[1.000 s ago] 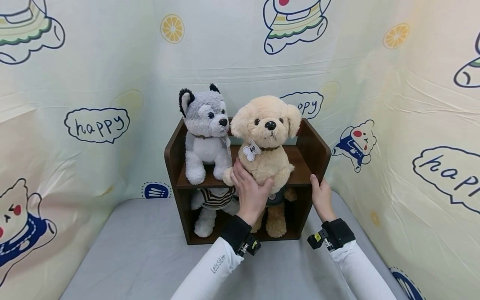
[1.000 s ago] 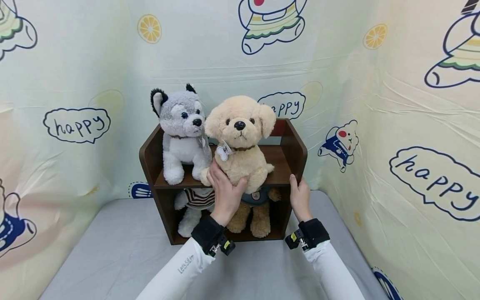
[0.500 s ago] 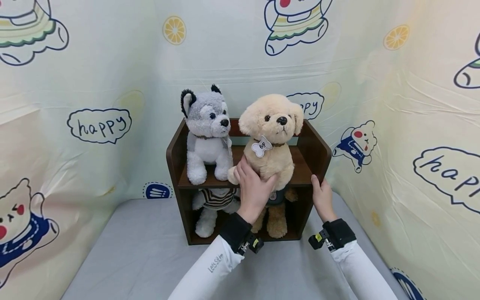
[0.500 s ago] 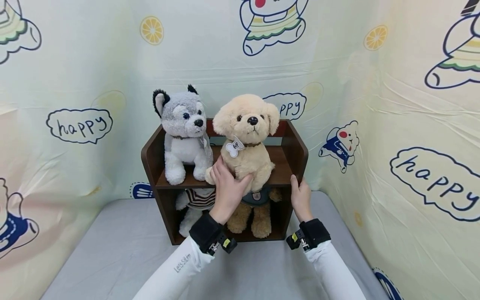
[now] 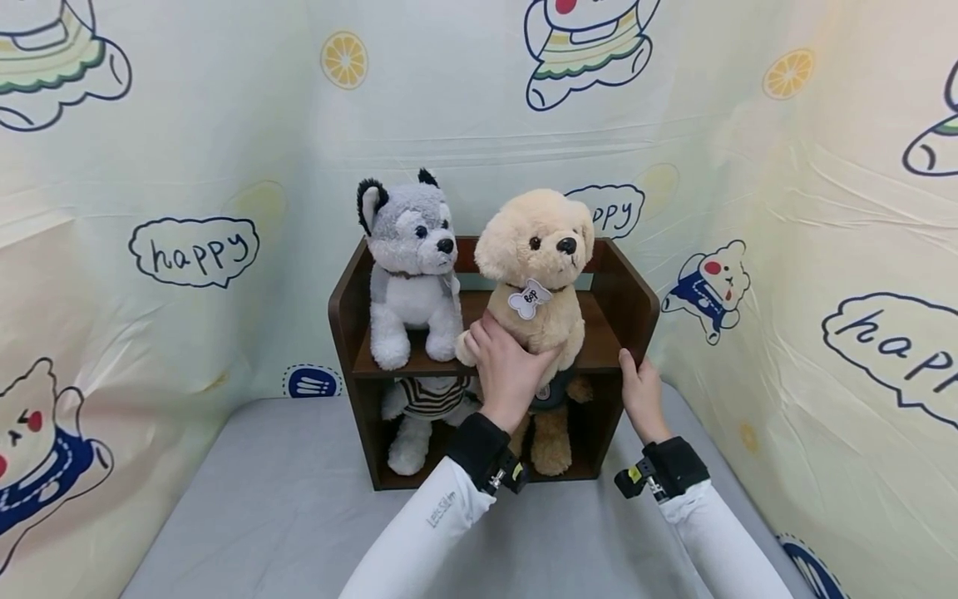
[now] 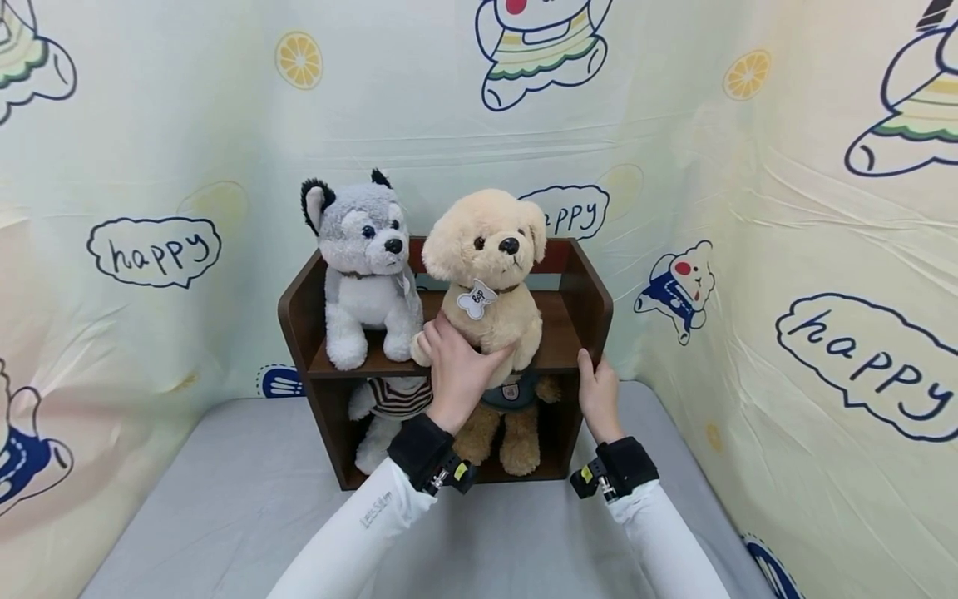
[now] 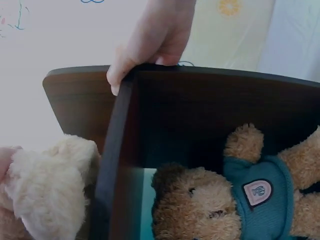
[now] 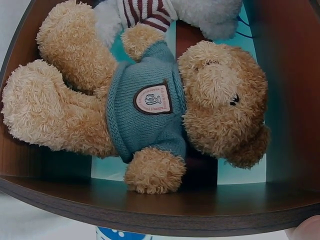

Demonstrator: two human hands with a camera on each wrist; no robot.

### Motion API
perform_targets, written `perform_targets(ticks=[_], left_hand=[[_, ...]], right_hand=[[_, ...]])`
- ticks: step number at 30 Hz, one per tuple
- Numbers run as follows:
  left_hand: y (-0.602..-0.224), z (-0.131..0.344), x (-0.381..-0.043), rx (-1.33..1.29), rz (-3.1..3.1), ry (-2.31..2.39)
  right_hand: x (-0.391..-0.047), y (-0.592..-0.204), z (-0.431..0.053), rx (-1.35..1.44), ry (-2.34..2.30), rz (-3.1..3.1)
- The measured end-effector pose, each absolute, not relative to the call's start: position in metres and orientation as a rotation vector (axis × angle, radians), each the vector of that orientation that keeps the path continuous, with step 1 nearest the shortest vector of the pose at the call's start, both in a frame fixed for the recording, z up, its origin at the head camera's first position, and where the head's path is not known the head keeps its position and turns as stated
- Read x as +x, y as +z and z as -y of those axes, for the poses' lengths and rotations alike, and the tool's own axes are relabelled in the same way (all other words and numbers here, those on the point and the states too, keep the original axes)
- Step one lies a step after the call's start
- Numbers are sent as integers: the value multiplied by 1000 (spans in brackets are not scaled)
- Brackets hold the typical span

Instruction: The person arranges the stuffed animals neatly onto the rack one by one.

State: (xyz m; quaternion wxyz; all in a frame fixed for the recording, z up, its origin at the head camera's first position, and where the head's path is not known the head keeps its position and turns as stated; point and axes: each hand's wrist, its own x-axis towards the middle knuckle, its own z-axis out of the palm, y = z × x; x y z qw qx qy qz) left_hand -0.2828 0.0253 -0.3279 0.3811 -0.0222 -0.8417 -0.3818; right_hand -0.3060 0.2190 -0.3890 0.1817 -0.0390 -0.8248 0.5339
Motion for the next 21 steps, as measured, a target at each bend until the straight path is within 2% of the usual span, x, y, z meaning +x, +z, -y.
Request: perform_targets(ticks=[21], left_hand=[[-332,-40,-300,52,2193,-936]], right_hand=[[-305,-389,-219,-91,1511,2307]])
